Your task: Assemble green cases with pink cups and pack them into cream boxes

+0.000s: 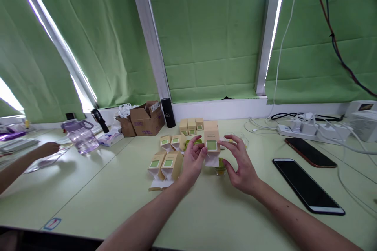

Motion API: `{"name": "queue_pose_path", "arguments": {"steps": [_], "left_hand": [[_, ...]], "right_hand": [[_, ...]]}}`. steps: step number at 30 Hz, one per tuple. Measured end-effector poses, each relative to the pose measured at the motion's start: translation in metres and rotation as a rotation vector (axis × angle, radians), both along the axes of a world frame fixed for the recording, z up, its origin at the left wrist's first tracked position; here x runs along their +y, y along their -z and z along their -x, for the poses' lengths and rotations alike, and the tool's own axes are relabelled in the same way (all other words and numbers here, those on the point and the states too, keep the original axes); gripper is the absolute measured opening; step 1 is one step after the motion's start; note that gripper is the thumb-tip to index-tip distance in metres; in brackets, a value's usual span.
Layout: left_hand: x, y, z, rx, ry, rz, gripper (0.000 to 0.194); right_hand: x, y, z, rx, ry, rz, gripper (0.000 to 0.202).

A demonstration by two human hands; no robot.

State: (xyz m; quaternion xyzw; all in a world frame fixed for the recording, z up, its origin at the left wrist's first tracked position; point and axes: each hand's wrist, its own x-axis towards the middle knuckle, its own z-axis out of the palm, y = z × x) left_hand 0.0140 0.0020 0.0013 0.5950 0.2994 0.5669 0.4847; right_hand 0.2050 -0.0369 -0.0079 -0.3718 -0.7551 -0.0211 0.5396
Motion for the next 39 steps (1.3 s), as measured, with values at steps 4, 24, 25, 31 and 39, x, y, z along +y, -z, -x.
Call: {"name": "queue_pose_path", "arguments": {"steps": [4,24,25,31,39], "left_hand": [[-0.001,-0.002,-0.001,-0.01,0.01,0.018,0.068],[-0.001,0.003,-0.001,0.029,0.06,-0.023,0.06],[-0.002,0.003,0.0,0.034,0.059,-0.049,0.058],[-0.001,0.007,0.006,0.153,-0.007,-0.27,0.054],[-0.002,0.008,0.004,0.276,-0.053,-0.456,0.047]], "right_hand": [[0.0,0.002,0.0,0.009,-0.03,0.049,0.056],[0.005,0.001,-0.001,0.215,-0.209,0.217,0.052],[0.005,0.001,-0.001,0.234,-0.212,0.22,0.052],[0.004,0.0,0.0,0.298,-0.21,0.234,0.051],[0.004,0.002,0.001,0.267,-0.208,0.244,0.052]]}}
